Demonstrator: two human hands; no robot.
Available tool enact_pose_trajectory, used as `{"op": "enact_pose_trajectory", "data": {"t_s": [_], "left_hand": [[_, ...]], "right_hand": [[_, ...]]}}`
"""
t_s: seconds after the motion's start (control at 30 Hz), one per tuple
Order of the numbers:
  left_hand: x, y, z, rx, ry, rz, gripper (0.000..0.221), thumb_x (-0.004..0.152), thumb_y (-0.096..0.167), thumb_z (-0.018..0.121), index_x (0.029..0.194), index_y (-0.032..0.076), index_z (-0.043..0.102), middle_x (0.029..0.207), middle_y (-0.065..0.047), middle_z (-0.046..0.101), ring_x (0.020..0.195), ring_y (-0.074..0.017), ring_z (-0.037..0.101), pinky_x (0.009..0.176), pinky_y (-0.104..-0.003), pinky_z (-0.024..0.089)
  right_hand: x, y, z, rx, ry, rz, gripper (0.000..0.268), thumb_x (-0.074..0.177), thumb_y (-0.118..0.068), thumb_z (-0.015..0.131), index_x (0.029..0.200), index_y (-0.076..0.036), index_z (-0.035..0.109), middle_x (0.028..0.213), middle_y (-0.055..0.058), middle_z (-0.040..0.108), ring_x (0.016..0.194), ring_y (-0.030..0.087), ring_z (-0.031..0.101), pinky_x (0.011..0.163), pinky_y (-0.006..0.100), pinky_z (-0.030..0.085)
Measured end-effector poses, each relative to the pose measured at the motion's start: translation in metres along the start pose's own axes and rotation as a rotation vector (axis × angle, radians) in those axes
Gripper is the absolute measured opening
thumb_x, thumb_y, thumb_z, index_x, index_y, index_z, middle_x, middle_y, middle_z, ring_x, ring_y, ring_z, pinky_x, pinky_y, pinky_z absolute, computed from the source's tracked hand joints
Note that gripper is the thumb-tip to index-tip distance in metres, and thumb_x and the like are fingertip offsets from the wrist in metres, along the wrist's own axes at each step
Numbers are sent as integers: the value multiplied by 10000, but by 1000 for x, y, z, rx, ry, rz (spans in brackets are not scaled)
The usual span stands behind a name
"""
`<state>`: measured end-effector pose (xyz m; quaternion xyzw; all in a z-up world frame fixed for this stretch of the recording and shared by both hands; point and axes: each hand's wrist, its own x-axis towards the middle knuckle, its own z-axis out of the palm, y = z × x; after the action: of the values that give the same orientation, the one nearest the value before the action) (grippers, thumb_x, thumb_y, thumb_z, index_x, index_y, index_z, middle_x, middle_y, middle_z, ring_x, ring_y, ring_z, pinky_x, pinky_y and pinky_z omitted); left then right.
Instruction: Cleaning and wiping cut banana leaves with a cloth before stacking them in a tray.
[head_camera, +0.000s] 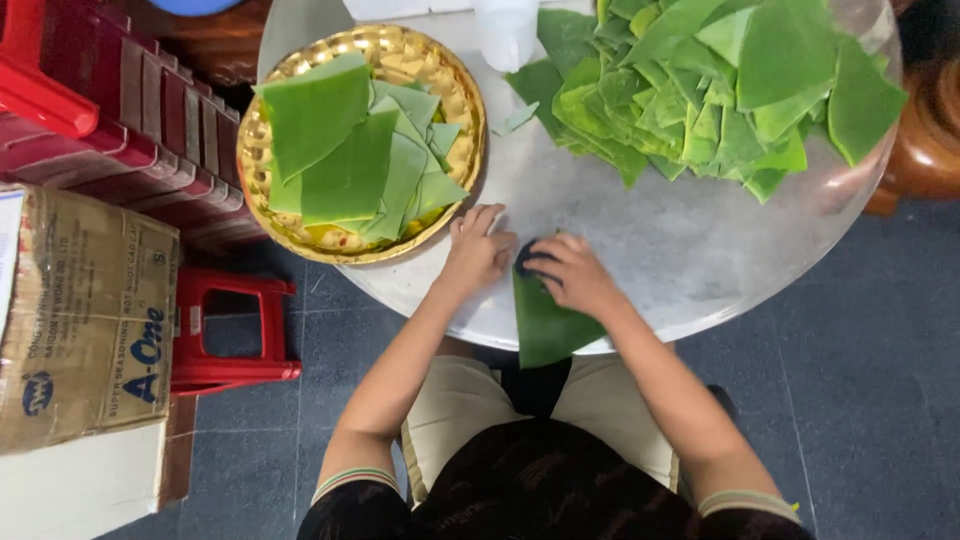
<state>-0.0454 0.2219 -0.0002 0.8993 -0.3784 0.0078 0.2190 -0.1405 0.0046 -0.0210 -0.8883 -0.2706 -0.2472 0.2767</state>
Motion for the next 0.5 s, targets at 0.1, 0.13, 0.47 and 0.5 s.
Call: {"op": "enact_pose_trajectory", "data": {"t_s": [0.1,0.13,0.47,0.5], "left_hand": [[-6,8,12,46,52,75,286,878,284,728,1152,207,745,1434,-45,501,1369,-289,402,1031,-549,384],[-7,8,18,47,47,71,286,878,284,728,1152,207,745,1434,-45,501,1369,-289,402,1031,-549,384],[-19,11,27,-4,127,74,268,929,263,695,1188,279,764,1537,-130,426,1395,-361,411,1018,-532,373],[-19,13,24,-81,148,40,264,942,250,692,1195,264,766,1547,-146,422,1405,-371,405,1036,-537,354]], "right_hand": [[16,33,2,-94,-23,-10,316,763,-54,779,1062,-152,769,1232,66,676,1171,361,595,902,510,475],[17,34,4,-87,-24,-9,316,763,-54,779,1062,-152,769,1232,66,676,1171,361,595,902,510,475],[-29,-35,8,-231,38,221,268,892,-106,701,1125,-224,759,1249,-4,647,1192,296,574,822,409,417],[-34,-39,9,-233,34,200,255,882,-132,714,1108,-242,756,1248,-19,650,1200,289,577,840,426,430]]}}
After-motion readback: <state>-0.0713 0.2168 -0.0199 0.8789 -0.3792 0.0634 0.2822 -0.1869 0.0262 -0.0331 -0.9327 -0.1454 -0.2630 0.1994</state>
